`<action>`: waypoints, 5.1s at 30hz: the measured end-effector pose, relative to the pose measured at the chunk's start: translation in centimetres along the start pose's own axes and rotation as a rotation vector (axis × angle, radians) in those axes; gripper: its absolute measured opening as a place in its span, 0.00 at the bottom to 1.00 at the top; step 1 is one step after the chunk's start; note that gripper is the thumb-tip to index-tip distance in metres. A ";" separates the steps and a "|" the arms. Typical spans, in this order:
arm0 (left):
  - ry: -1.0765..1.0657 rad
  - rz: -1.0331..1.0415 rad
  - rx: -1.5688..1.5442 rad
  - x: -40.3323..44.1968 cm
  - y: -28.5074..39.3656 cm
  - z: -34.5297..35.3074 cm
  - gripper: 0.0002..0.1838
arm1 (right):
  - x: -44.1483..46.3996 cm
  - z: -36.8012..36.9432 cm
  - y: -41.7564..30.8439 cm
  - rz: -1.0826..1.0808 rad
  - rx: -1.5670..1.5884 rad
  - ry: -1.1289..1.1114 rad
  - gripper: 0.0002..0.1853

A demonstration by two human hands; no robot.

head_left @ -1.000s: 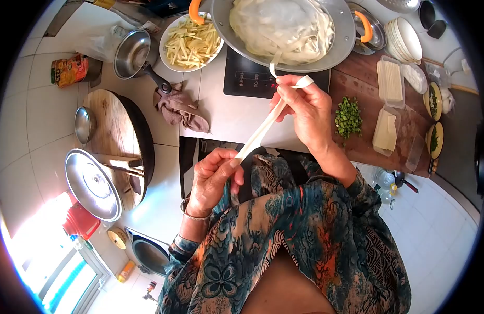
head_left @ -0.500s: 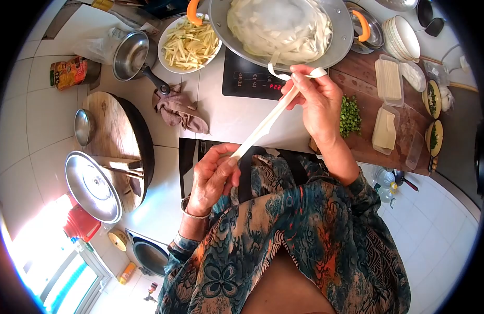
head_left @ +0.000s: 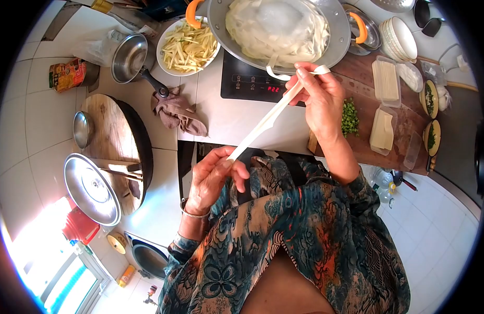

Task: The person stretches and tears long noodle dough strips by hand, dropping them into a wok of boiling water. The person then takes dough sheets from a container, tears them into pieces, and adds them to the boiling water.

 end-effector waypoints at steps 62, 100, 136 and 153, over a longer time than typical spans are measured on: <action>-0.237 0.214 -0.121 10.2 1.1 6.4 0.15 | -1.6 2.6 2.4 0.240 -0.220 -0.409 0.22; -0.133 0.343 0.026 9.1 2.3 4.7 0.28 | -1.5 0.6 2.2 0.132 -0.034 -0.061 0.10; 0.003 0.137 -0.219 10.1 -1.3 3.5 0.04 | -4.6 2.4 4.4 0.311 -0.031 -0.297 0.18; -0.035 0.183 -0.102 10.7 -0.8 5.4 0.10 | -4.0 1.1 4.4 0.136 -0.117 -0.210 0.09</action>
Point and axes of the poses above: each hand's wrist, its own x-axis towards the middle knuckle, its own z-axis out of the palm, y = z × x, the point moved 9 cm from there along x, towards the middle knuckle, and after that the axes turned 3 degrees about y, right-handed, at the moved point
